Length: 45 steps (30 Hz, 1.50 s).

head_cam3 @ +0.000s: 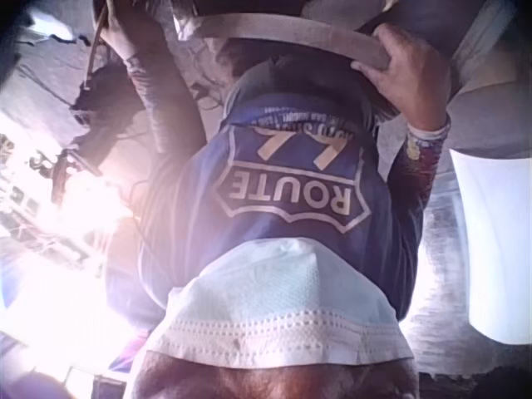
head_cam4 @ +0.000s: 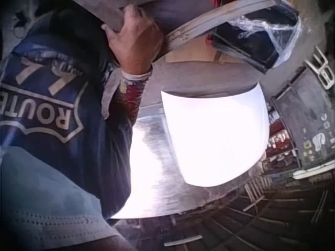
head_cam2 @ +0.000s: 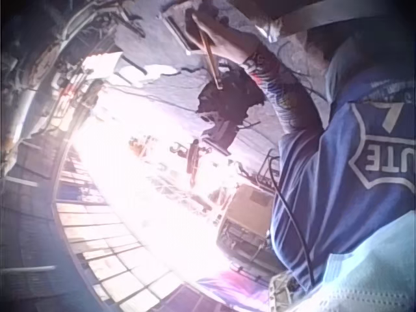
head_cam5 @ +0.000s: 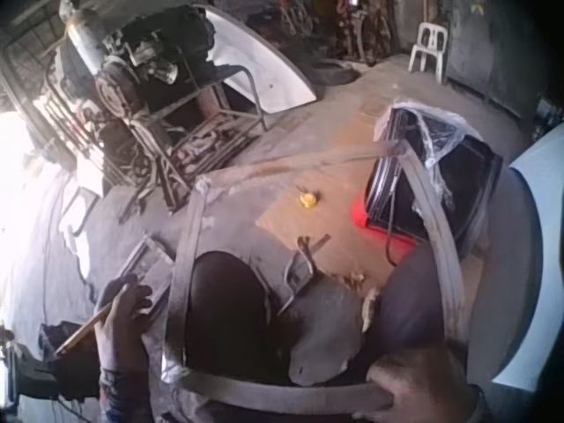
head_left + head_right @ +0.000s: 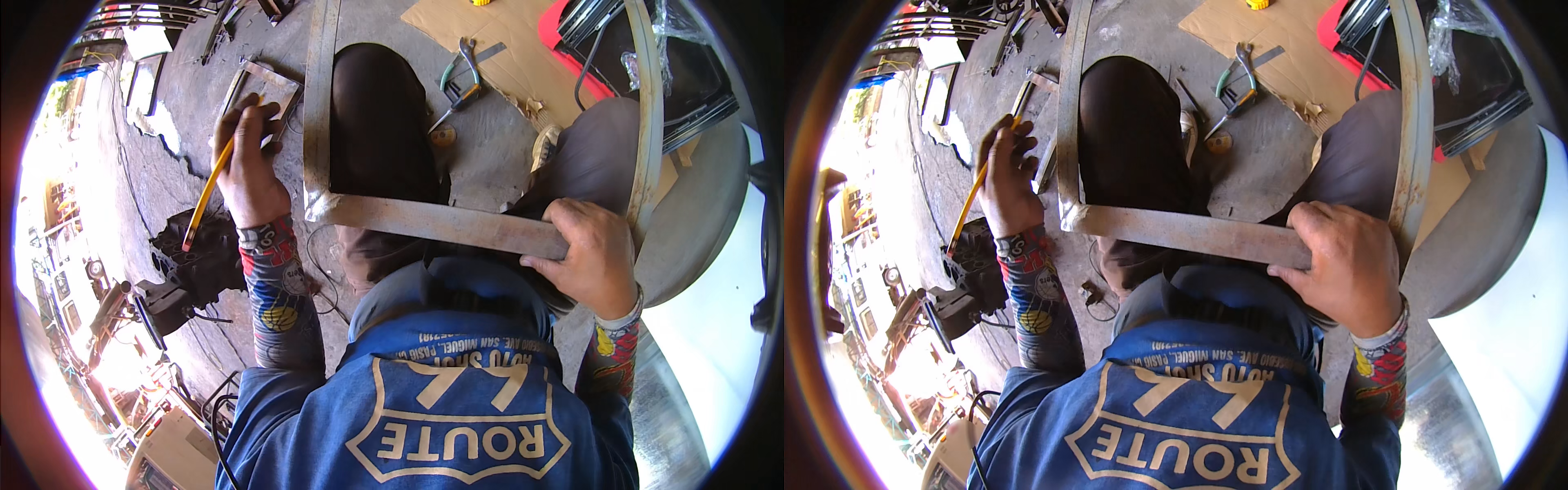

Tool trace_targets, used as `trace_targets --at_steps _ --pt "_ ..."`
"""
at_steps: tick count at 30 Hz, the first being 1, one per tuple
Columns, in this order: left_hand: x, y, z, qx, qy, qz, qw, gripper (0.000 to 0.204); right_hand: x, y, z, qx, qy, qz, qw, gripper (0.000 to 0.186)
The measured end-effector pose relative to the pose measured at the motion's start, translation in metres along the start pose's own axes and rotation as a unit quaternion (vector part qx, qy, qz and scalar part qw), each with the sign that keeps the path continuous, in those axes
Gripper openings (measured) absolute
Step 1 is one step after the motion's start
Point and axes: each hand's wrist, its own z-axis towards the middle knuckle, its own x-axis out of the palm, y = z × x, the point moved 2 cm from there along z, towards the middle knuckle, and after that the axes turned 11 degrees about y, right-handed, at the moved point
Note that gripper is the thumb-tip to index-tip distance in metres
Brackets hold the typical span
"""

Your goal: The person marks a rectangular metal frame with a pencil, uses an angle grinder to smooth the edges, and then wipes the frame with a cloth. The person repeats these steps on multiple frames in a workshop setting.

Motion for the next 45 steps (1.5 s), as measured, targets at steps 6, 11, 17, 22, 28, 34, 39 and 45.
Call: trace_targets --at_steps 6,11,17,22,28,34,39,45 --pt "0.005 0.039 0.018 -0.053 0.114 0.136 0.983 0.043 -0.012 -0.002 -0.002 -0.024 -0.018 0.073 0.997 0.045" --pt "0.018 0.042 0.025 -0.091 0.148 0.079 0.982 0.041 -0.017 -0.001 -0.001 -0.015 -0.037 0.070 0.997 0.044" --pt "0.028 0.035 0.029 -0.031 0.200 0.138 0.969 0.057 -0.019 -0.002 -0.003 -0.012 -0.049 0.119 0.992 0.042" --pt "0.033 0.034 0.028 -0.005 0.168 0.171 0.971 0.060 -0.019 0.001 -0.005 0.013 -0.068 0.151 0.986 0.038" --pt "0.034 0.034 0.027 0.047 0.106 0.266 0.957 0.059 -0.031 0.002 -0.019 -0.083 -0.257 0.131 0.954 0.035" --pt "0.034 0.040 0.028 0.063 0.123 0.223 0.965 0.060 -0.066 -0.032 -0.017 0.071 -0.450 0.073 0.887 0.045" --pt "0.033 0.043 0.031 0.045 0.139 0.210 0.967 0.057 -0.091 -0.082 0.017 0.147 -0.470 0.092 0.865 0.051" --pt "0.035 0.042 0.030 0.033 0.153 0.161 0.974 0.052 -0.078 -0.122 0.053 0.165 -0.286 0.261 0.907 0.063"
